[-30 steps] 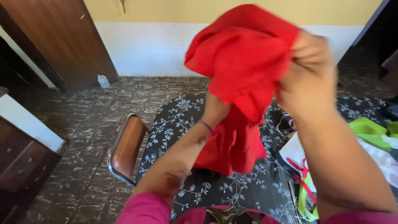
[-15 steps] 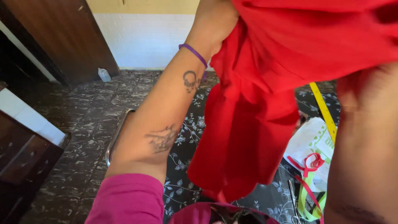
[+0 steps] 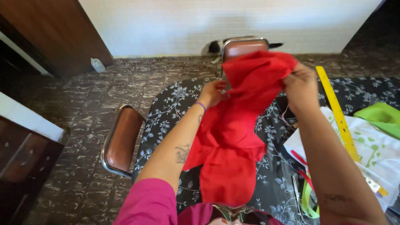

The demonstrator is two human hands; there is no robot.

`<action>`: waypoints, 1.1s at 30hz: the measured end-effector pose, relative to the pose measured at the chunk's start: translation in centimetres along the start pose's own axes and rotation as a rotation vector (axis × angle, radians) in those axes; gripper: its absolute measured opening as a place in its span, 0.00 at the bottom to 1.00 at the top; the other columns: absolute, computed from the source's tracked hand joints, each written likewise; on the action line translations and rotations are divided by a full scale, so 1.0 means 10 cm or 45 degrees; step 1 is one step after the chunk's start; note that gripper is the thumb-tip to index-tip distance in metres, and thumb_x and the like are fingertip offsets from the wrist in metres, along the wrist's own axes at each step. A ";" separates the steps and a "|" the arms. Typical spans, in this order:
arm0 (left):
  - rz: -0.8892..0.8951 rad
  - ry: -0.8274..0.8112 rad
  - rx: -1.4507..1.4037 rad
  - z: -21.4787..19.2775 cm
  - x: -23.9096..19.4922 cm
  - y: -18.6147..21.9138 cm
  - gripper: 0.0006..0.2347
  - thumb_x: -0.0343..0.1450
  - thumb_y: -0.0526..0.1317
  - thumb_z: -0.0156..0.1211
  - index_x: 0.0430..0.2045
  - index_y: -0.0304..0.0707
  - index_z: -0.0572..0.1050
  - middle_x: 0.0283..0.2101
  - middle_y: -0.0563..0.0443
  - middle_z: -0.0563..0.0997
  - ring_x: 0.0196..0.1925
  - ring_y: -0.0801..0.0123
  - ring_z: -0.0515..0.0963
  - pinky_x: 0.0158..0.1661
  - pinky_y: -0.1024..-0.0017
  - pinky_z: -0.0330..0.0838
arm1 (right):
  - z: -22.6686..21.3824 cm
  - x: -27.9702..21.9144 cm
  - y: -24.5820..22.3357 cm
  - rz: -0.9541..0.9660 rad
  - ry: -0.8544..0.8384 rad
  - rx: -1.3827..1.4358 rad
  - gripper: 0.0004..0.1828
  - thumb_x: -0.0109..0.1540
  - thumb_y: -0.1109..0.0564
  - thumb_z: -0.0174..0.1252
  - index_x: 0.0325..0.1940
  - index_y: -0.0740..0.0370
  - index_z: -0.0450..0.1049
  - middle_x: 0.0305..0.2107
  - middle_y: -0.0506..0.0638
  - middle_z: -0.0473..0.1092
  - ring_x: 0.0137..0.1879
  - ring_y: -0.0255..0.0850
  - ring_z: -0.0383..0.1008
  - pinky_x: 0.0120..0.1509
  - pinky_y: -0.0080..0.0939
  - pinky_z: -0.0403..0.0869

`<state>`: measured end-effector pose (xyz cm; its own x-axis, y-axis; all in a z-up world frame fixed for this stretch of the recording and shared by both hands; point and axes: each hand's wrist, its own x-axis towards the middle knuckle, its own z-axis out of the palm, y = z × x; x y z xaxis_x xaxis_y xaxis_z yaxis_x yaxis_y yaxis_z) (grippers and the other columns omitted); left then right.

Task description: The person cuts a piece of red fabric using scissors, then folds the fabric on the table. They pick up a red ribbon, fold it, and place it on the fabric. The person then folds the fabric again and smooths it out.

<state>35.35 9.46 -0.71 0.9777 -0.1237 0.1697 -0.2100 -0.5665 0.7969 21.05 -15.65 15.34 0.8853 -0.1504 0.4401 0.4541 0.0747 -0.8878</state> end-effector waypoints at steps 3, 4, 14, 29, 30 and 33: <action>-0.074 -0.229 -0.299 0.13 -0.28 0.09 0.30 0.62 0.41 0.82 0.62 0.54 0.79 0.59 0.53 0.86 0.65 0.57 0.82 0.66 0.57 0.75 | 0.07 -0.01 0.50 0.103 -0.030 -0.159 0.10 0.70 0.64 0.61 0.56 0.69 0.80 0.39 0.55 0.78 0.44 0.37 0.80 0.48 0.40 0.81; -0.047 -0.316 -0.527 0.11 -0.37 0.17 0.34 0.60 0.40 0.86 0.64 0.48 0.78 0.60 0.47 0.85 0.65 0.55 0.82 0.65 0.58 0.75 | 0.08 -0.03 0.64 0.165 -0.086 -0.207 0.12 0.71 0.63 0.62 0.58 0.70 0.80 0.40 0.56 0.79 0.45 0.38 0.79 0.50 0.42 0.81; -0.034 -0.364 -1.121 -0.06 -0.55 0.30 0.22 0.67 0.40 0.83 0.55 0.40 0.82 0.47 0.56 0.86 0.49 0.76 0.84 0.50 0.76 0.84 | 0.29 -0.26 0.67 0.293 -0.342 0.090 0.12 0.64 0.70 0.64 0.52 0.72 0.82 0.35 0.55 0.77 0.43 0.36 0.77 0.48 0.42 0.83; -0.242 0.269 0.052 -1.27 0.88 -0.07 0.14 0.64 0.33 0.56 0.32 0.59 0.86 0.13 0.60 0.82 0.20 0.71 0.88 0.32 0.76 0.86 | -0.75 1.07 1.04 0.225 -0.083 -0.799 0.23 0.59 0.70 0.62 0.58 0.59 0.84 0.32 0.55 0.77 0.33 0.38 0.77 0.33 0.39 0.73; -0.047 0.547 0.052 -1.44 0.94 -0.01 0.16 0.67 0.29 0.53 0.38 0.52 0.86 0.28 0.55 0.87 0.32 0.65 0.89 0.41 0.68 0.85 | -0.63 1.12 0.80 0.060 -0.039 -0.571 0.27 0.59 0.76 0.52 0.58 0.59 0.81 0.40 0.50 0.77 0.46 0.38 0.77 0.47 0.36 0.78; 0.276 0.914 -0.049 -1.71 1.13 -0.10 0.20 0.70 0.24 0.50 0.50 0.44 0.84 0.51 0.48 0.89 0.53 0.57 0.86 0.59 0.59 0.79 | -0.77 1.43 0.97 -0.356 -0.101 -0.256 0.37 0.62 0.86 0.43 0.72 0.64 0.65 0.65 0.53 0.60 0.74 0.47 0.60 0.78 0.46 0.69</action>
<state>46.64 22.57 10.30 0.6787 0.3402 0.6508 -0.4106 -0.5590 0.7204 37.34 -24.63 12.03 0.7382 -0.0602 0.6719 0.6580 -0.1555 -0.7368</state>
